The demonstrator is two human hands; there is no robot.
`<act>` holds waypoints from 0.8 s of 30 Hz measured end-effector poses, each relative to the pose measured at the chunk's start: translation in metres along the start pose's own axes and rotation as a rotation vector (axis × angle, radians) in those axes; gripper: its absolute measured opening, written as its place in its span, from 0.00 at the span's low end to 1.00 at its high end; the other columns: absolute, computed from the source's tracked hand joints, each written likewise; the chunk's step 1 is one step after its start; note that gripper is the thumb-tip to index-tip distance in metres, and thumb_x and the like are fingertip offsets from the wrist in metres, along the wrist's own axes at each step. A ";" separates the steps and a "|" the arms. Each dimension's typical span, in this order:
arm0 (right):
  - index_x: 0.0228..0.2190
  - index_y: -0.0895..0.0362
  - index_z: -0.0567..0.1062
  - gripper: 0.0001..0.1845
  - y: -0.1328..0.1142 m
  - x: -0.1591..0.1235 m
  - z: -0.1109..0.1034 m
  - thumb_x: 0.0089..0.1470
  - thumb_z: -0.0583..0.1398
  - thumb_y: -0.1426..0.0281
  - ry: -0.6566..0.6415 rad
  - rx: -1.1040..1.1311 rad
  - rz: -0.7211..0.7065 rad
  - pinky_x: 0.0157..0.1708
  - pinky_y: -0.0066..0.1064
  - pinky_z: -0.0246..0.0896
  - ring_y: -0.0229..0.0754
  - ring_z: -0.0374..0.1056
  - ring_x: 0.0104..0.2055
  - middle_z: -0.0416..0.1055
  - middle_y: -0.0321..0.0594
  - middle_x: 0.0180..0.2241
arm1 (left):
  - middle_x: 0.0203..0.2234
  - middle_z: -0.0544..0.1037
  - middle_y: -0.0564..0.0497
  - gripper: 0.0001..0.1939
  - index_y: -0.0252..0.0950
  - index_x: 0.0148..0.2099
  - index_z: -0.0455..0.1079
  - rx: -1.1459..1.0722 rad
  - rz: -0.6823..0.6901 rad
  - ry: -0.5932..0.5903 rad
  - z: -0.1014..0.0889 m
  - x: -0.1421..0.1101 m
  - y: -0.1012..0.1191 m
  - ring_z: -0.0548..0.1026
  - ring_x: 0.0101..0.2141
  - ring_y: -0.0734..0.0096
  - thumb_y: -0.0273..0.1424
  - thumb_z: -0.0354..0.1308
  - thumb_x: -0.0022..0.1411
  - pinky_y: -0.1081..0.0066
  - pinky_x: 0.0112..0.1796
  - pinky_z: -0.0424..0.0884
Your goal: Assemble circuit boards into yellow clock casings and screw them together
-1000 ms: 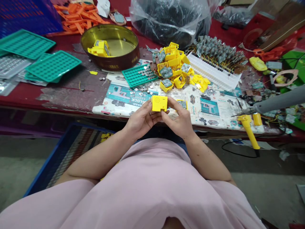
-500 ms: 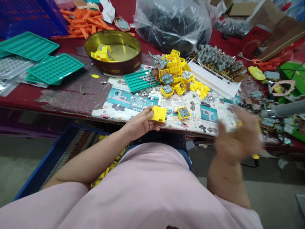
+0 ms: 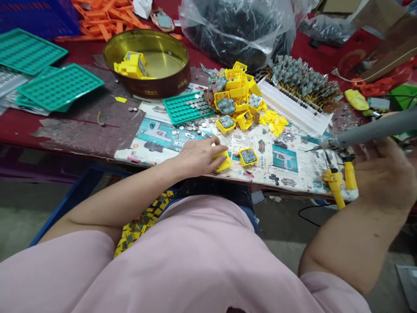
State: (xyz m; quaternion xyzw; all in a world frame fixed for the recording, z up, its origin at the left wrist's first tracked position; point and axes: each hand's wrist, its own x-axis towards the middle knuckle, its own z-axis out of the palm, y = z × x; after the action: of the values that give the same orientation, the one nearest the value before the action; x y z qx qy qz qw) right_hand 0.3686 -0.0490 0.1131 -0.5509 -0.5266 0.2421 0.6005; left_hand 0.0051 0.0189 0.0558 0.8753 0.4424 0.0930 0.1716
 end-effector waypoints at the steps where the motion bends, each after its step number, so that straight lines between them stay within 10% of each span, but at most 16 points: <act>1: 0.51 0.23 0.71 0.30 -0.003 -0.001 0.002 0.46 0.69 0.54 -0.014 0.001 -0.019 0.59 0.39 0.61 0.48 0.66 0.62 0.73 0.23 0.53 | 0.53 0.76 0.44 0.22 0.43 0.55 0.76 0.016 -0.004 0.046 -0.002 0.003 -0.006 0.78 0.38 0.62 0.41 0.47 0.68 0.67 0.36 0.68; 5: 0.48 0.27 0.75 0.29 -0.010 0.000 0.013 0.42 0.72 0.55 -0.037 -0.103 -0.154 0.55 0.43 0.63 0.51 0.67 0.62 0.75 0.25 0.52 | 0.46 0.79 0.44 0.17 0.41 0.46 0.80 -0.029 -0.022 0.151 -0.009 0.021 -0.031 0.77 0.41 0.61 0.35 0.50 0.65 0.67 0.38 0.67; 14: 0.54 0.38 0.74 0.34 -0.005 0.014 0.057 0.44 0.72 0.55 -0.350 0.011 -0.244 0.38 0.43 0.74 0.49 0.77 0.41 0.79 0.42 0.41 | 0.29 0.76 0.47 0.07 0.38 0.33 0.77 0.142 0.029 -0.005 0.000 0.059 -0.037 0.74 0.35 0.60 0.29 0.57 0.59 0.68 0.32 0.63; 19: 0.55 0.36 0.73 0.36 0.002 0.001 0.075 0.42 0.70 0.49 -0.351 0.160 -0.350 0.22 0.33 0.66 0.39 0.65 0.25 0.68 0.36 0.26 | 0.27 0.78 0.51 0.06 0.39 0.36 0.76 -0.124 0.018 0.214 -0.010 0.038 -0.033 0.70 0.28 0.70 0.30 0.57 0.60 0.69 0.32 0.64; 24: 0.49 0.32 0.70 0.22 0.000 -0.016 0.110 0.52 0.64 0.52 -0.404 0.366 -0.150 0.38 0.39 0.75 0.41 0.71 0.30 0.64 0.31 0.23 | 0.34 0.83 0.49 0.13 0.39 0.44 0.79 -0.516 0.130 0.256 -0.005 -0.006 0.006 0.77 0.32 0.69 0.35 0.54 0.65 0.70 0.36 0.70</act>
State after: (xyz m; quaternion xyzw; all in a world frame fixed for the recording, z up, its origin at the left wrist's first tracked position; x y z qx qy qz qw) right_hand 0.2643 -0.0175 0.0894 -0.3332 -0.6226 0.3930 0.5890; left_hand 0.0042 0.0121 0.0624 0.8104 0.3651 0.3230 0.3251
